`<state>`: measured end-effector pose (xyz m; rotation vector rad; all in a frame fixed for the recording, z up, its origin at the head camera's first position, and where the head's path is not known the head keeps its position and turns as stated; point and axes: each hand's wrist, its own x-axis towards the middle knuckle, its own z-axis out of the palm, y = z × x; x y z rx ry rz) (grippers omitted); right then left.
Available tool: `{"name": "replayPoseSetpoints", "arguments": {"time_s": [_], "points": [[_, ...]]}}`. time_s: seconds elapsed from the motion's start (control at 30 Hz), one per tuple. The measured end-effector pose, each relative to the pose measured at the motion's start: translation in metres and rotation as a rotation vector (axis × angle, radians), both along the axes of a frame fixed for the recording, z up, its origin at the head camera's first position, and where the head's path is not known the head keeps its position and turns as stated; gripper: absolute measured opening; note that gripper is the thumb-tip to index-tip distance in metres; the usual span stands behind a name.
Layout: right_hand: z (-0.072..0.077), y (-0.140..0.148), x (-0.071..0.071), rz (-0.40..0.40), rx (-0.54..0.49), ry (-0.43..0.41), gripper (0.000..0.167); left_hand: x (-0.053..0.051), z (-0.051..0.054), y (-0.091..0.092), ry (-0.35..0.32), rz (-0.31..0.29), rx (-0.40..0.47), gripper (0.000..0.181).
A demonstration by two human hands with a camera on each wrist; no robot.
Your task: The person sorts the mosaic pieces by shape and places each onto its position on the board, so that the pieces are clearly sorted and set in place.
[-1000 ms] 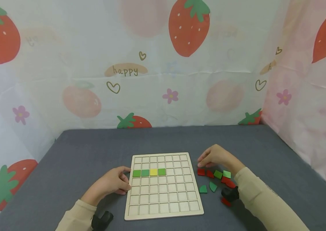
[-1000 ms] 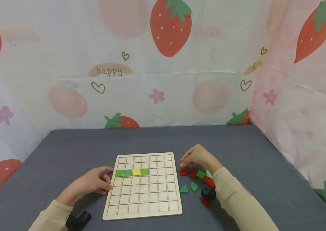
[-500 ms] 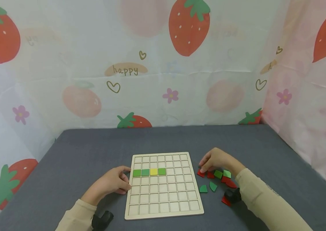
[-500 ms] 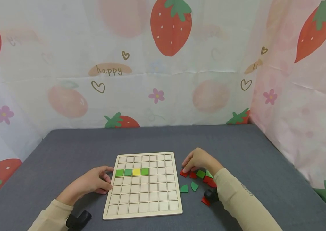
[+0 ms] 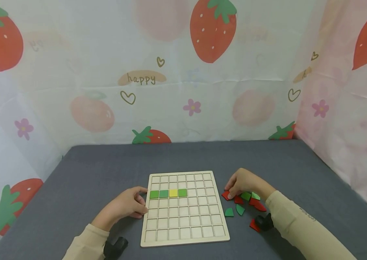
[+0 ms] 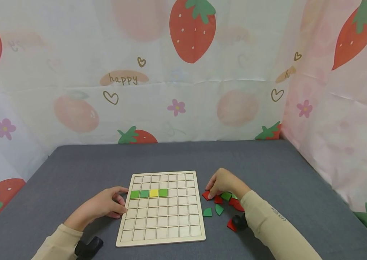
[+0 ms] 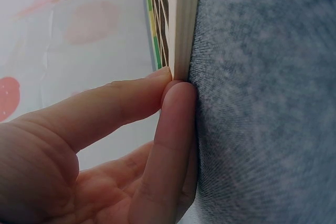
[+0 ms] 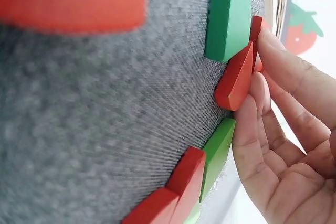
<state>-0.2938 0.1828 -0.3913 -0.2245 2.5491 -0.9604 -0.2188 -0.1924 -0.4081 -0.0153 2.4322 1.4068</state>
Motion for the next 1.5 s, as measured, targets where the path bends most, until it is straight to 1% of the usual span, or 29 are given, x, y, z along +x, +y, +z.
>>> {"name": "replayPoseSetpoints", "arguments": {"time_s": [0.1, 0.27, 0.5, 0.67, 0.8, 1.1, 1.27, 1.5], "points": [[0.001, -0.001, 0.001, 0.005, 0.019, 0.013, 0.016, 0.000, 0.000, 0.000, 0.002, 0.000, 0.001, 0.072], [0.005, -0.003, 0.002, -0.015, 0.026, 0.006, 0.013, 0.000, 0.000, 0.000, 0.006, 0.002, 0.002, 0.071], [0.007, 0.000, 0.000, -0.021, -0.068, -0.043, 0.006, 0.000, -0.001, 0.000, 0.003, 0.008, 0.001, 0.072], [0.007, 0.001, -0.002, -0.052, -0.125, -0.062, 0.005, 0.000, -0.001, 0.001, 0.007, 0.014, -0.003, 0.072], [0.010, -0.001, -0.004, -0.078, -0.147, -0.059, 0.005, 0.001, -0.001, 0.001, 0.019, 0.015, -0.006, 0.072], [0.014, -0.015, -0.008, -0.066, -0.166, -0.054, 0.010, 0.001, -0.002, 0.001, 0.027, 0.012, -0.009, 0.072], [0.014, -0.026, -0.010, -0.060, -0.167, -0.052, 0.010, 0.001, -0.003, 0.000, 0.026, 0.005, -0.003, 0.072], [0.015, -0.039, -0.010, -0.047, -0.174, -0.056, 0.008, 0.000, -0.002, 0.000, 0.004, 0.007, 0.005, 0.072]]}}
